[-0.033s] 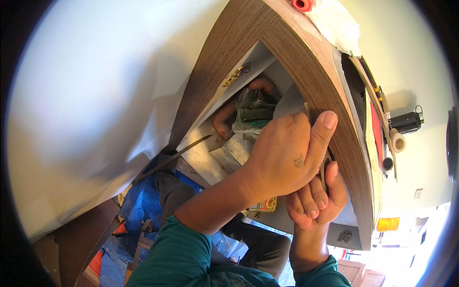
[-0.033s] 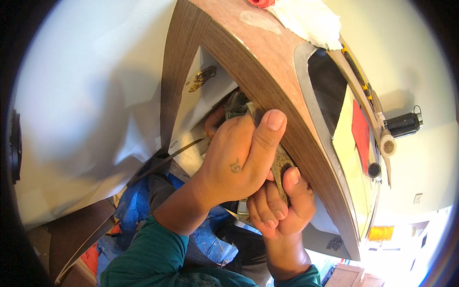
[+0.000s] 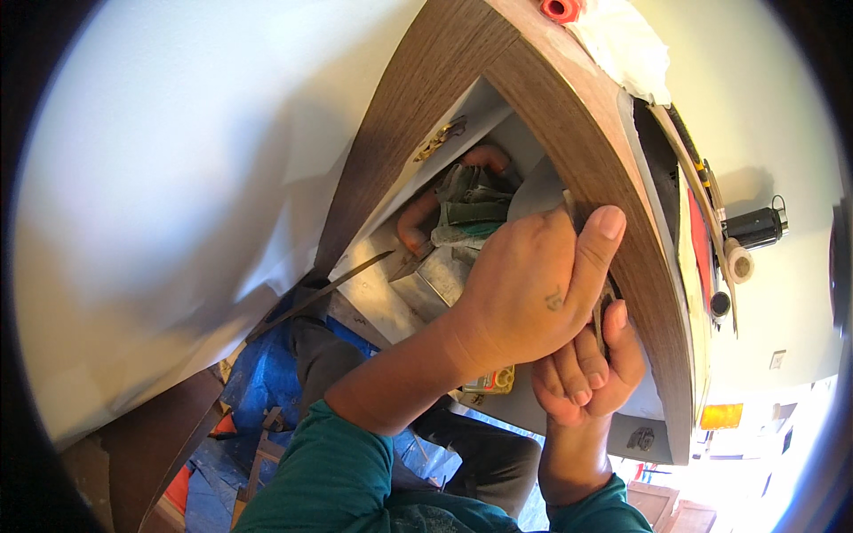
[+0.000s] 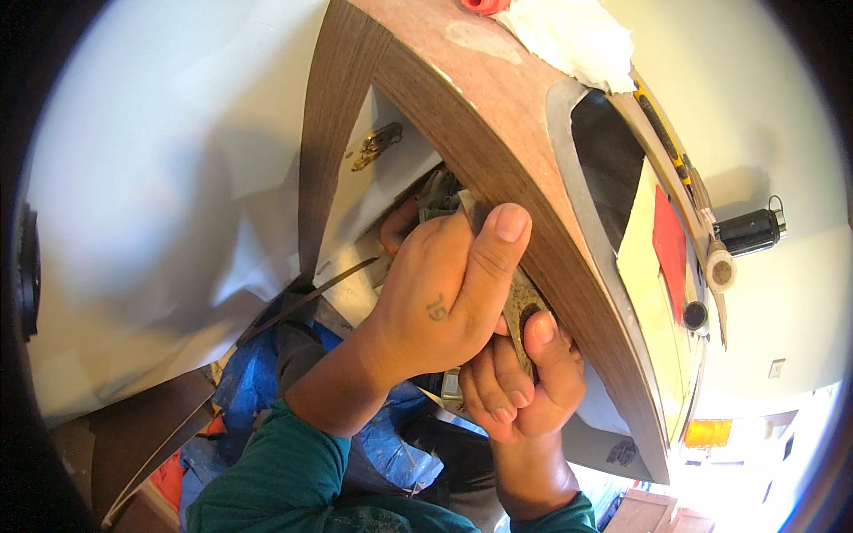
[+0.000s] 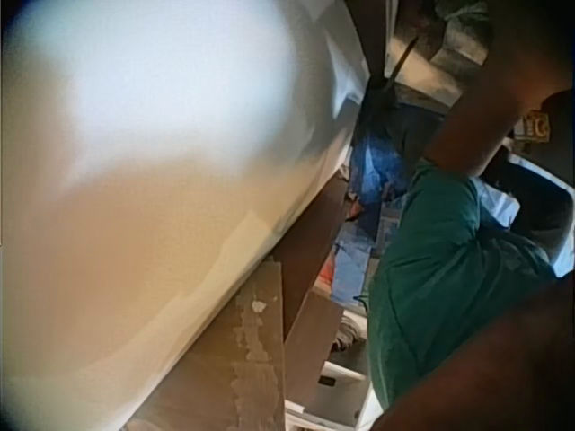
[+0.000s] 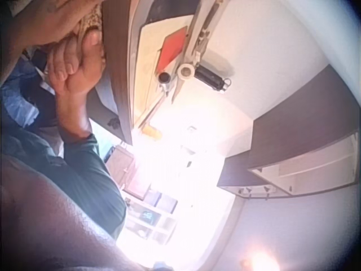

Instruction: The person sits on the floor and uses a chisel to remove old adhesive or material from the edge of a wooden cabinet. They repeatedly scrape along the curved edge, occasionally pausing to inspect the surface.

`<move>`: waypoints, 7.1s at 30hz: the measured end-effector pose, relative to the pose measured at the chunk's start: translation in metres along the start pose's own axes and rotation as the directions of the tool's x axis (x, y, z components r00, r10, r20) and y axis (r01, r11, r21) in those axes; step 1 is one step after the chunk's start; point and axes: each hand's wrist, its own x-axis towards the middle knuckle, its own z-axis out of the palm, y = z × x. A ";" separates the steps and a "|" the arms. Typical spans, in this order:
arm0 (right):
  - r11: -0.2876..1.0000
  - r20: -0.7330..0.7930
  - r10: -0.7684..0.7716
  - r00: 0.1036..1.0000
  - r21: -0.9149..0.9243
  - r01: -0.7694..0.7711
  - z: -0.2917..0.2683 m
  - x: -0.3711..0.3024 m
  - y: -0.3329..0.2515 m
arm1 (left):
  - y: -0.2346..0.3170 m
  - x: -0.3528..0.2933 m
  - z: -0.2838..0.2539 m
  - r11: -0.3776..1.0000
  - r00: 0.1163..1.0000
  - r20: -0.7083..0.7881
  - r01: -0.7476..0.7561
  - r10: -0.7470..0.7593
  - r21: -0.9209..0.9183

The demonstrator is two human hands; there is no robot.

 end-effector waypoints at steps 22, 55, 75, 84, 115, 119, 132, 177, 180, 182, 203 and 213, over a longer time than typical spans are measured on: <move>0.983 0.112 0.025 0.993 0.179 -0.045 -0.003 0.001 0.004 | 0.006 0.001 -0.005 0.992 0.991 0.069 0.120 -0.117 -0.039; 0.992 -0.144 -0.054 0.988 -0.123 0.037 -0.075 -0.156 -0.027 | 0.037 -0.005 -0.036 0.470 0.861 0.124 0.383 -0.493 -0.795; 0.946 -0.113 -0.324 0.939 -0.057 0.319 -0.105 -0.317 -0.014 | 0.047 0.015 -0.022 0.448 0.809 0.092 0.412 -0.581 -0.793; 0.944 -0.220 -0.284 0.933 0.109 0.312 -0.125 -0.359 -0.003 | 0.068 -0.032 0.000 0.380 0.710 0.296 0.626 -0.639 -0.682; 0.299 0.278 -0.400 0.873 -0.861 0.411 -0.063 -0.285 -0.009 | 0.177 -0.218 0.012 0.714 0.657 0.679 0.643 -0.327 -0.278; 0.135 0.329 -0.385 0.862 -0.904 0.406 -0.044 -0.240 -0.026 | 0.151 -0.187 0.016 0.757 0.774 0.575 0.536 -0.265 -0.373; 0.134 0.221 -0.325 0.920 -0.952 0.276 -0.063 -0.138 -0.032 | 0.080 -0.152 0.023 0.844 0.821 0.462 0.479 -0.335 -0.240; -0.185 -0.353 -0.193 0.915 -0.903 -0.388 -0.288 -0.326 0.087 | 0.068 -0.212 0.018 0.728 0.411 0.766 0.677 -0.494 0.106; -0.176 -0.343 -0.214 0.914 -0.907 -0.382 -0.290 -0.331 0.087 | 0.128 -0.139 0.021 0.965 0.716 0.653 0.240 -0.249 0.105; -0.143 -0.351 -0.247 0.903 -0.909 -0.393 -0.292 -0.337 0.084 | 0.169 -0.079 0.038 0.931 0.860 0.495 -0.069 -0.126 0.358; -0.039 -0.330 -0.334 0.883 -0.931 -0.362 -0.303 -0.357 0.085 | 0.084 0.114 0.130 0.410 0.679 0.666 -0.537 -0.309 0.737; -0.029 -0.338 -0.326 0.883 -0.930 -0.367 -0.301 -0.353 0.085 | 0.093 0.137 0.135 0.802 0.750 0.588 -0.134 -0.302 0.582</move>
